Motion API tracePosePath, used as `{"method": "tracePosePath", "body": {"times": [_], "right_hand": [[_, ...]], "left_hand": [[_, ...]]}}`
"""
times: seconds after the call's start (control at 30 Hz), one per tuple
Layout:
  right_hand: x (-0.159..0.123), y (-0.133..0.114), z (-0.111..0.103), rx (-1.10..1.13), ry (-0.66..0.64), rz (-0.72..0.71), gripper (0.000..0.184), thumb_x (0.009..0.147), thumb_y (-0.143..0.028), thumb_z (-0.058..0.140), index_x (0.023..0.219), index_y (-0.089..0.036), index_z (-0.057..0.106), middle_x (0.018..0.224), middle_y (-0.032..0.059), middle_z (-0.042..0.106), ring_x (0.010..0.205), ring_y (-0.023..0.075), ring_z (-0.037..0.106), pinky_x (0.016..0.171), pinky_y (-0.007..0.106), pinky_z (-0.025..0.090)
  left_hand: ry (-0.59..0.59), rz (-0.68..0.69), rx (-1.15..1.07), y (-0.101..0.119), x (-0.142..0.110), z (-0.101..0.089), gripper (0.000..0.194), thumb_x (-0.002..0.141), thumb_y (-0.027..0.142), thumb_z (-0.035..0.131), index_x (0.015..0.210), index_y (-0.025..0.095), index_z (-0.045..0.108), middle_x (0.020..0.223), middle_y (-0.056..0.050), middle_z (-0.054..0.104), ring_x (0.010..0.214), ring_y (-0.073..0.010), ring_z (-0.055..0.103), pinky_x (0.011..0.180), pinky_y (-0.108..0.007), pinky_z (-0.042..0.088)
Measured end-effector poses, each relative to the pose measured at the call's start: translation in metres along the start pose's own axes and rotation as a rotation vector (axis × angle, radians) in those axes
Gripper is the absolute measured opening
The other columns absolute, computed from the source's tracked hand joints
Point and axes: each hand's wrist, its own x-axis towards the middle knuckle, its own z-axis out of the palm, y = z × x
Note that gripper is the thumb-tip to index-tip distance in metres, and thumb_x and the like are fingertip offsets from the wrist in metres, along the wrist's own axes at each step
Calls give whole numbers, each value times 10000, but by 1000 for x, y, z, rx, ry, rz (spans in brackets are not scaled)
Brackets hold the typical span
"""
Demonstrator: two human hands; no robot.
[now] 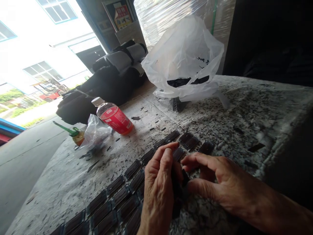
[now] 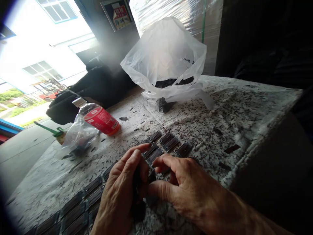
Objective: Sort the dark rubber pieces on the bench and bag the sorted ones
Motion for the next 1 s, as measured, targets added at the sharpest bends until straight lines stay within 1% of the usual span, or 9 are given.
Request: {"method": "tracePosePath", "body": {"times": [0.07, 0.2, 0.3, 0.47, 0.6, 0.73, 0.8, 0.9, 1.0], "right_hand": [[2, -1, 3, 143, -88, -1, 120, 792, -220, 631, 904, -253, 658, 809, -48, 702, 683, 119, 639, 613, 175, 496], [5, 2, 4, 251, -151, -21, 180, 839, -134, 530, 907, -231, 664, 798, -35, 684, 633, 100, 629, 539, 149, 489], [5, 5, 2, 164, -149, 17, 174, 819, -126, 526, 885, -218, 658, 756, -36, 679, 535, 87, 607, 503, 154, 480], [9, 6, 4, -30, -24, 58, 193, 784, -143, 527, 927, -214, 635, 596, -51, 638, 468, 117, 630, 467, 181, 476], [13, 5, 10, -209, 32, -5, 203, 797, -143, 525, 939, -218, 649, 625, -42, 677, 416, 111, 612, 456, 194, 478], [18, 8, 16, -363, 68, -191, 214, 815, -124, 537, 957, -215, 669, 845, 21, 736, 707, 170, 698, 674, 261, 547], [20, 11, 18, -429, 84, -273, 238, 805, -79, 530, 942, -202, 681, 906, 44, 722, 818, 182, 692, 755, 281, 543], [22, 14, 18, -513, 75, -293, 256, 794, -51, 528, 927, -194, 694, 883, 45, 713, 781, 178, 693, 742, 291, 557], [22, 16, 18, -555, 61, -281, 297, 824, -68, 483, 1006, -180, 689, 955, 63, 722, 828, 196, 697, 781, 330, 563]], "left_hand": [[-24, 0, -19, -1, -1, 3, 295, 904, 443, 480, 1002, 203, 623, 512, 76, 404, 447, -47, 312, 445, -143, 300], [-56, 13, -27, -4, 0, 4, 293, 912, 421, 473, 1012, 190, 622, 479, 74, 415, 416, -47, 315, 405, -143, 272], [-38, 21, -51, -4, 1, 2, 281, 918, 403, 460, 1010, 187, 615, 469, 76, 411, 392, -41, 296, 385, -140, 252], [119, 24, -250, 12, -6, -5, 235, 894, 372, 495, 1021, 206, 602, 504, 95, 362, 362, -25, 239, 345, -139, 180], [224, 31, -422, 29, -19, -16, 170, 879, 296, 506, 967, 208, 621, 492, 92, 362, 339, -29, 243, 318, -121, 219], [247, -69, -509, 33, -32, -40, 191, 896, 245, 448, 917, 216, 635, 445, 83, 368, 265, -37, 305, 277, -118, 243], [205, -125, -575, 28, -36, -53, 177, 891, 247, 463, 931, 226, 634, 433, 79, 389, 252, -48, 344, 275, -133, 269], [94, -160, -627, 17, -38, -65, 160, 884, 293, 499, 937, 238, 640, 425, 68, 431, 253, -71, 380, 270, -158, 307], [132, -172, -626, 12, -40, -62, 191, 908, 291, 464, 936, 234, 644, 442, 63, 430, 266, -50, 385, 286, -127, 316]]}}
